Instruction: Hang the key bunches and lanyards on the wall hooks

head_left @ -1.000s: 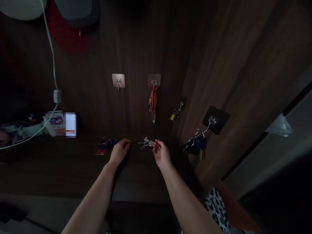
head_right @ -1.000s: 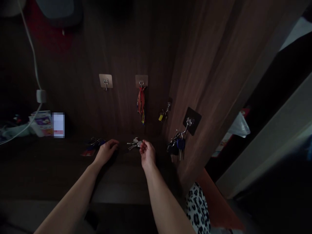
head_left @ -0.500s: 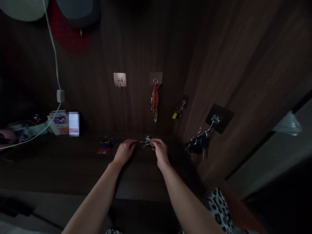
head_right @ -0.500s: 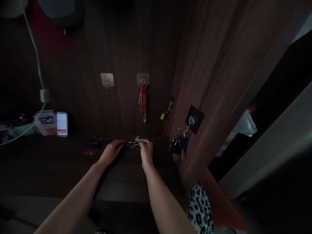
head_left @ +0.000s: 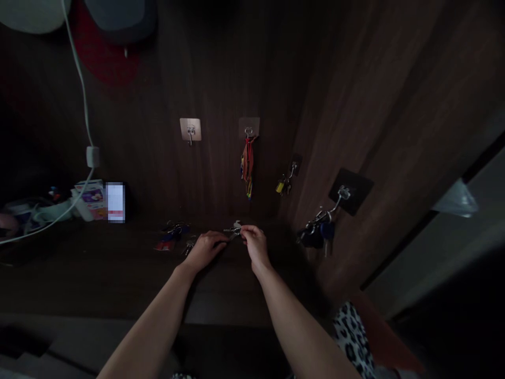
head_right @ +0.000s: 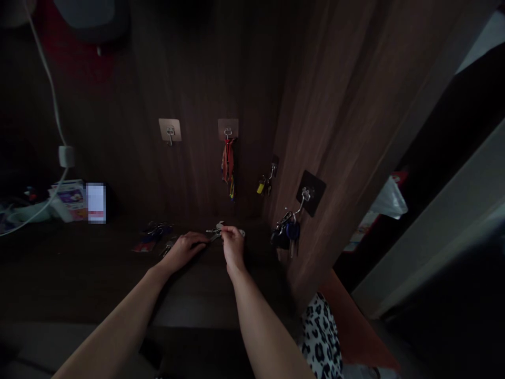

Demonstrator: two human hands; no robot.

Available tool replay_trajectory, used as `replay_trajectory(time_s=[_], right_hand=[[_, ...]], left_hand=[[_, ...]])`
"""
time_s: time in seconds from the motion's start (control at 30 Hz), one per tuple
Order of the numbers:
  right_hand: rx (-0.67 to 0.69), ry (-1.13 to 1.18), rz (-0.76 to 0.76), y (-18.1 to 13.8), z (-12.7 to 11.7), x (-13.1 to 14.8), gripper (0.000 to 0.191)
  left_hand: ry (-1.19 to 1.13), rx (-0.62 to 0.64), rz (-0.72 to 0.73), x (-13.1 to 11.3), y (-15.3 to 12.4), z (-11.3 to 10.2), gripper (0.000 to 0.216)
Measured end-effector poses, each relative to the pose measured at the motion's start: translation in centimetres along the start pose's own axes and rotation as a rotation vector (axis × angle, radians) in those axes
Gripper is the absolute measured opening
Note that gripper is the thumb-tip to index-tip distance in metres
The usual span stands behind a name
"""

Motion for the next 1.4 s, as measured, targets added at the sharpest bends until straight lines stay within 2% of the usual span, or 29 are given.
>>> replay_trajectory(time_s=[0.13, 0.23, 0.47, 0.6, 0.87, 1.03, 1.23, 1.4], right_hand=[[0.026, -0.023, -0.031, 0.1, 0.4, 0.0, 0.009], [0.075, -0.027, -0.026, 0.0, 1.0, 0.0, 0.010], [0.318, -0.014, 0.066, -1.2, 3.9, -0.5, 0.019], [0.391, -0.010, 0.090, -1.5, 4.7, -0.7, 0.021], [0.471, 0.209, 0.233, -2.3, 5.7, -1.7, 0.030], [0.545, 0.223, 0.233, -3.0, 6.7, -1.5, 0.027], [0.517, 0.181, 0.205, -2.7, 6.4, -1.9, 0.026], [0.485, 0.198, 0.219, -2.7, 6.3, -2.1, 0.032]], left_hand=[[-0.134, -0.053, -0.037, 0.0, -0.1, -0.7, 0.018], [-0.215, -0.145, -0.102, 0.5, -0.2, -1.5, 0.020], [-0.433, -0.276, -0.130, 1.1, -0.3, -2.5, 0.029], [-0.514, -0.324, -0.140, 1.6, -0.4, -2.7, 0.031], [-0.504, -0.323, -0.131, 1.3, -0.5, -2.9, 0.024], [-0.491, -0.347, -0.118, 1.3, -0.5, -3.0, 0.022], [-0.481, -0.344, -0.123, 1.8, -0.4, -2.8, 0.023], [-0.479, -0.337, -0.142, 1.7, -0.5, -2.9, 0.024]])
Point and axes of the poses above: each hand's wrist, its own y-axis towards the middle knuckle, its own z-axis out of the palm, x = y × z, the point moved 9 cm from there along y, towards the middle knuckle, and after that the axes turned 8 degrees about x, right-handed, at the moved point
